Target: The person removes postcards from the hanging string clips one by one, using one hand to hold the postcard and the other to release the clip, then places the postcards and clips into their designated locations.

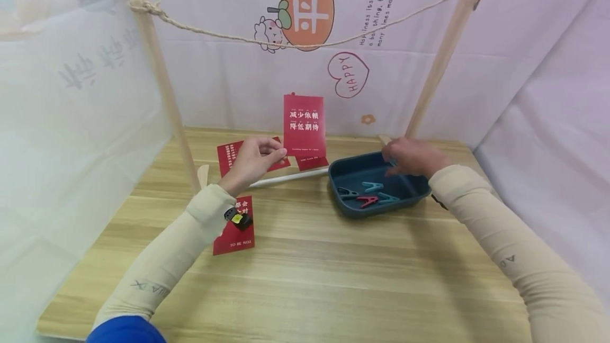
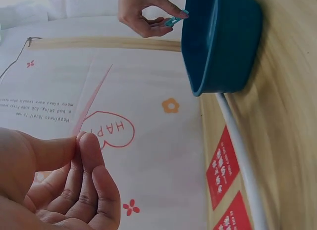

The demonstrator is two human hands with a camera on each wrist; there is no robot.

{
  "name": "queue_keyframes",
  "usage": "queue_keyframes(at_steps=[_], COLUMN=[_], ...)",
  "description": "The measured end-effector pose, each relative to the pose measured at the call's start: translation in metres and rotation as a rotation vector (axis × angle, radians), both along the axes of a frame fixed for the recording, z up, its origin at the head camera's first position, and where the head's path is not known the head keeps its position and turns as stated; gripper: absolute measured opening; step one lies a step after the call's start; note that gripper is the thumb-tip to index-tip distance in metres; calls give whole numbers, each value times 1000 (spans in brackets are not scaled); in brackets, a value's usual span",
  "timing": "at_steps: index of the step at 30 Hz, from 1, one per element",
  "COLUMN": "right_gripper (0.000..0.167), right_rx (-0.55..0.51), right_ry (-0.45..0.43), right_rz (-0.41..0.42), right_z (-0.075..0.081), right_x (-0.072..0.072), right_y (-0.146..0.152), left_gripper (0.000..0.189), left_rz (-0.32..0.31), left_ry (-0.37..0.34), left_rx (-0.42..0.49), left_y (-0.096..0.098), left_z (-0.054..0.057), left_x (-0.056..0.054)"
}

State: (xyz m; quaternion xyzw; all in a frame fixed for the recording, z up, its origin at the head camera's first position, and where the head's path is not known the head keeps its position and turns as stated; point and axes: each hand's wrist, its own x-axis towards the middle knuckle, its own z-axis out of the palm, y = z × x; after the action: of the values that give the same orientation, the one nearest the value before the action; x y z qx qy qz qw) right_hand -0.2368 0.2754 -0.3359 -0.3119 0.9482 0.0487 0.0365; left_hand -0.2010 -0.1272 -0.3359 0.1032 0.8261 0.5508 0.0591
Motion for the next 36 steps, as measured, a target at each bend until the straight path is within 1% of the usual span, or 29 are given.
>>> queue_keyframes(at_steps=[2,6,10,14,20,23,29,34,36], right_gripper=[36,34,33,33,35,36,37,36,36], right_rx=[3,-8,-16,-23,32,56,70,70,73], right_ry=[0,21,36,17,9,16,32,1,-12], right_rz=[-9,22,47,57,46,55,44,35,25], right_z=[-2,-7,-11,-15,-23,-27,-36,-39,-41], right_x=[0,0,1,2,2,1,-3,-4,-5], right_y=[1,3,4,4,5,5,7,6,5], left_gripper=[20,20,20,20,19,17,15,13,13], left_rz=[-6,-4,-12,-21,-41,-54,-83,-99,-101], left_ry=[-7,-22,-51,-80,-145,-179,-240,-295,-297], left_rx=[-15,-32,-4,-4,-1,15,-19,22,30], left_y=[-2,-5,-9,-13,-19,-22,-28,-31,-33], left_z=[-3,-10,-22,-35,-51,-57,-67,-74,-75], left_x=[3,11,18,26,37,41,51,57,58])
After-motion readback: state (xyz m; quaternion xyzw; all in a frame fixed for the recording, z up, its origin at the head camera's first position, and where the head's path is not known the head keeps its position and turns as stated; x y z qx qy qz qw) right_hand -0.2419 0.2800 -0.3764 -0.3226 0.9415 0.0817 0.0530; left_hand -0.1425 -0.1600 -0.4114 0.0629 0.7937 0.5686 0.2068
